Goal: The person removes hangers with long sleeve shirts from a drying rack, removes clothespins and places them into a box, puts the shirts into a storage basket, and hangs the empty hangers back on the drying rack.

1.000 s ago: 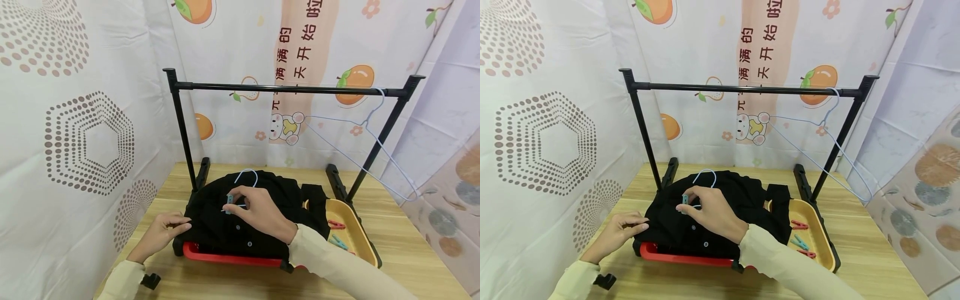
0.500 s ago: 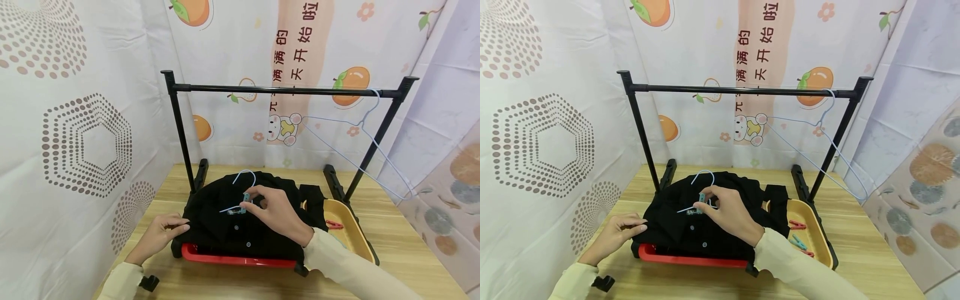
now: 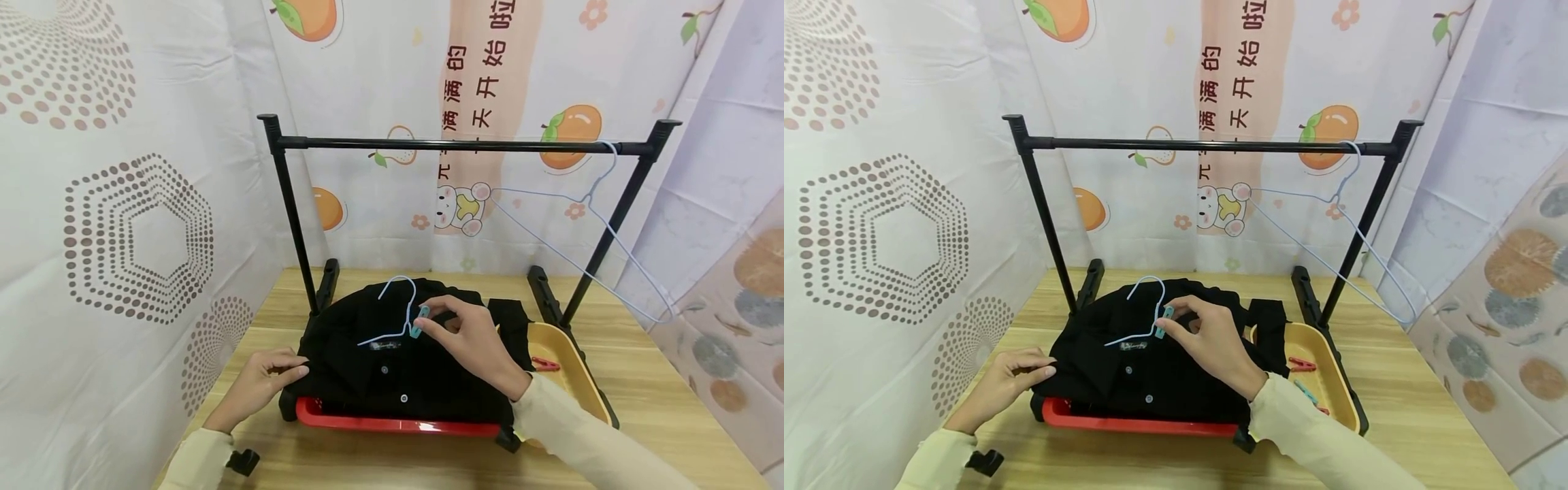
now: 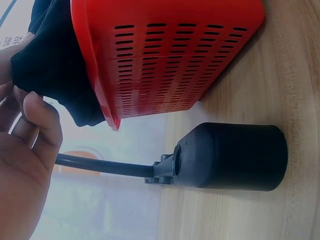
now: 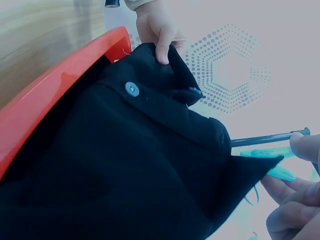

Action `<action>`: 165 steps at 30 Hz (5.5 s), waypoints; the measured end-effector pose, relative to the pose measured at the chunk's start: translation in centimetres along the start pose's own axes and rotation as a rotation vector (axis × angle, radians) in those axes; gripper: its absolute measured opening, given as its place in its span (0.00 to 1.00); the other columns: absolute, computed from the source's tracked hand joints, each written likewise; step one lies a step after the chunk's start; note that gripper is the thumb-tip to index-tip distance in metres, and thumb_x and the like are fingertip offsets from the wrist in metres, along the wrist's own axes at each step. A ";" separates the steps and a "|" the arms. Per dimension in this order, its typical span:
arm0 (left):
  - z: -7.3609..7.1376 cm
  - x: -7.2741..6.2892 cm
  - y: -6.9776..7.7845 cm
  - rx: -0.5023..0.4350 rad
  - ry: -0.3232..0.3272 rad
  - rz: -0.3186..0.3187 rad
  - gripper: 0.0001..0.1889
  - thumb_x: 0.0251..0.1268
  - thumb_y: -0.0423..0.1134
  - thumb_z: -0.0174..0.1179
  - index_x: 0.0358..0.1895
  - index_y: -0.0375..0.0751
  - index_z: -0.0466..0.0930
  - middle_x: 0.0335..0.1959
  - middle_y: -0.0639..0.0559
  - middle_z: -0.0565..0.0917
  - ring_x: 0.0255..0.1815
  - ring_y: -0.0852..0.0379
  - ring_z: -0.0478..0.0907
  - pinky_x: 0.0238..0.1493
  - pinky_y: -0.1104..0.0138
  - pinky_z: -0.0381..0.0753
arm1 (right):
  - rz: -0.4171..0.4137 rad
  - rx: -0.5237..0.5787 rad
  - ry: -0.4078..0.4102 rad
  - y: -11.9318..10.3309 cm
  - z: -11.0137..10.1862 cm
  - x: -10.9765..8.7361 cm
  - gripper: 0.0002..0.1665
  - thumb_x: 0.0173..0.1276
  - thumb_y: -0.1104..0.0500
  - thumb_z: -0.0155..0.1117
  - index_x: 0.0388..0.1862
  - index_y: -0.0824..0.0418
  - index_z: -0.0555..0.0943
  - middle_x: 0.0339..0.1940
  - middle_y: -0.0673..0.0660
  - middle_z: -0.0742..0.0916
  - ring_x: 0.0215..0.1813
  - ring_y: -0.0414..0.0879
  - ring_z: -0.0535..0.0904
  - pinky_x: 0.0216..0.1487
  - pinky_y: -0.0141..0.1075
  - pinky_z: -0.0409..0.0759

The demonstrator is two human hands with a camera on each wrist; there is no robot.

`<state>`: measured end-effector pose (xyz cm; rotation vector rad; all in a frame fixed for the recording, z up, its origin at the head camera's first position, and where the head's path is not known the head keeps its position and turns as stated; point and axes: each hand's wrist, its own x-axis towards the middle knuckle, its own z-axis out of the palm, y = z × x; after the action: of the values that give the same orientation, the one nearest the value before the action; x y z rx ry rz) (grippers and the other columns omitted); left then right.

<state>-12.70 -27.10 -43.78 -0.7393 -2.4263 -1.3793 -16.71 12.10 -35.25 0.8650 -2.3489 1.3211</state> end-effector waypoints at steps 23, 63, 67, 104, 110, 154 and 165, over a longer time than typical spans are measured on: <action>-0.2 -0.1 -0.2 0.012 0.018 0.019 0.10 0.67 0.28 0.67 0.47 0.43 0.92 0.30 0.58 0.84 0.28 0.60 0.76 0.32 0.67 0.78 | 0.150 -0.078 0.040 2.3 -2.9 -1.5 0.19 0.71 0.46 0.71 0.54 0.54 0.85 0.41 0.46 0.88 0.27 0.40 0.84 0.30 0.35 0.82; -0.1 -0.2 -0.2 0.028 0.028 -0.019 0.09 0.67 0.31 0.68 0.48 0.43 0.92 0.31 0.58 0.83 0.30 0.61 0.75 0.34 0.68 0.77 | 0.296 -0.212 0.083 7.5 -7.9 -5.6 0.26 0.74 0.43 0.67 0.60 0.58 0.83 0.47 0.54 0.88 0.42 0.53 0.89 0.26 0.37 0.81; 0.0 -0.1 -0.2 0.024 0.028 -0.008 0.09 0.67 0.30 0.68 0.47 0.44 0.92 0.31 0.58 0.83 0.29 0.61 0.75 0.33 0.68 0.77 | 0.319 -0.185 0.083 8.1 -8.2 -6.1 0.25 0.74 0.44 0.67 0.58 0.61 0.83 0.46 0.57 0.88 0.36 0.52 0.89 0.19 0.39 0.79; 0.1 -0.3 -0.5 0.023 0.016 -0.016 0.10 0.68 0.29 0.67 0.49 0.41 0.91 0.32 0.58 0.83 0.32 0.60 0.77 0.38 0.67 0.80 | 0.423 -0.333 -0.062 13.3 -10.0 -10.0 0.22 0.73 0.45 0.68 0.50 0.63 0.86 0.44 0.54 0.89 0.43 0.51 0.87 0.44 0.48 0.84; 0.1 -0.3 -0.6 0.021 0.020 -0.030 0.10 0.68 0.31 0.68 0.48 0.42 0.92 0.31 0.59 0.83 0.31 0.60 0.76 0.37 0.67 0.80 | 0.398 -0.417 -0.108 13.9 -10.2 -10.5 0.15 0.70 0.48 0.72 0.40 0.59 0.87 0.37 0.52 0.89 0.39 0.50 0.86 0.41 0.48 0.83; 0.1 -0.5 -0.7 -0.001 0.022 -0.100 0.10 0.68 0.35 0.69 0.49 0.46 0.92 0.31 0.58 0.83 0.32 0.58 0.76 0.39 0.66 0.80 | -0.048 -0.254 -0.282 10.0 -9.3 -8.4 0.07 0.76 0.58 0.66 0.48 0.52 0.88 0.38 0.43 0.87 0.32 0.33 0.74 0.31 0.31 0.75; -0.1 -0.2 -0.5 0.011 0.024 -0.062 0.09 0.67 0.33 0.69 0.48 0.45 0.92 0.32 0.59 0.85 0.31 0.59 0.78 0.35 0.66 0.80 | -0.092 -0.170 -0.445 8.3 -8.0 -8.5 0.07 0.78 0.55 0.63 0.49 0.49 0.87 0.41 0.38 0.85 0.38 0.32 0.79 0.37 0.32 0.80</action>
<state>-12.79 -27.40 -44.17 -0.6466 -2.4551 -1.3886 -15.62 25.12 -41.07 1.3024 -2.6595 0.9483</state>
